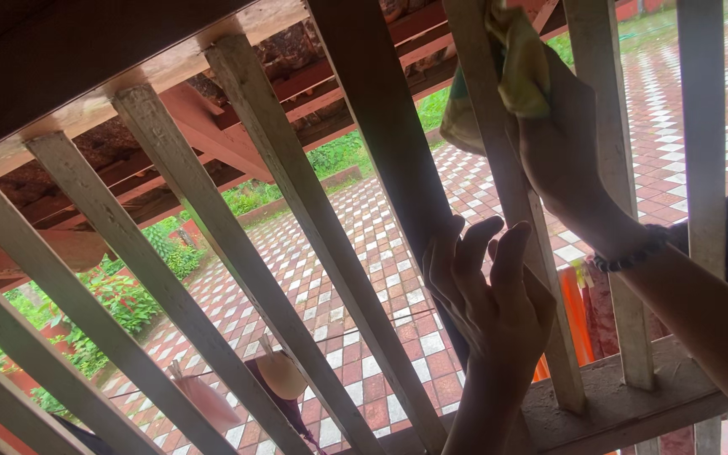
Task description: The person is cleaning a wooden railing with a cloth, wiping the individual slats and the support beams.
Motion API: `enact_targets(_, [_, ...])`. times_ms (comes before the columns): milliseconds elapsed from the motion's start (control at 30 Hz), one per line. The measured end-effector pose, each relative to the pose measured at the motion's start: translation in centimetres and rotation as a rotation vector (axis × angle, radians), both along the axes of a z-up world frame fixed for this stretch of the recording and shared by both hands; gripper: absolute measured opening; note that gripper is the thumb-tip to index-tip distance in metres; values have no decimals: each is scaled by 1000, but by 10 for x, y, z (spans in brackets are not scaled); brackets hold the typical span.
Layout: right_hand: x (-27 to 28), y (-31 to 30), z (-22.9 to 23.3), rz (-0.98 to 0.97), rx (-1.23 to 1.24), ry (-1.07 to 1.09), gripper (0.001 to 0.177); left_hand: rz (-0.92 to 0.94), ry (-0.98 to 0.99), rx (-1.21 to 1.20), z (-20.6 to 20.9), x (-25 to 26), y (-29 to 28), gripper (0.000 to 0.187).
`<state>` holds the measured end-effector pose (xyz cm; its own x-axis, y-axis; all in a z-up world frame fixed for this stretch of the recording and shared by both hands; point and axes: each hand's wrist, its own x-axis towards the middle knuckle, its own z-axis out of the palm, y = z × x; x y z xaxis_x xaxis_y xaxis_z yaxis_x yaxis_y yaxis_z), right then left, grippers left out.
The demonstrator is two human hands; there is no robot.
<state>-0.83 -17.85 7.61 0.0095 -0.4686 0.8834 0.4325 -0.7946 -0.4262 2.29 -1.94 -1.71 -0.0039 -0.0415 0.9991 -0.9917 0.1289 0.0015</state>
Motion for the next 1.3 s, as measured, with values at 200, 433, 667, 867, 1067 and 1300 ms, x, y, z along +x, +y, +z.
enact_targets(200, [6,-10,34,-322,-193,29,21,-12,-2,7,0,-1,2,36])
enact_targets(433, [-13,48,-23,-639,-589,228,47,-71,20,29,-6,6,3,42])
enact_targets(667, [0,30,33,-792,-592,389,67,-63,14,-6,-11,7,-7,45])
enact_targets(867, [-5,41,-7,-828,-653,328,62,-57,10,28,-14,11,-6,44])
enact_targets(1067, [-36,53,-81,-702,-770,571,46,-105,-20,6,-7,8,-2,42])
enact_targets(1300, [-15,18,-10,-754,-721,378,59,-52,2,13,-14,8,-11,42])
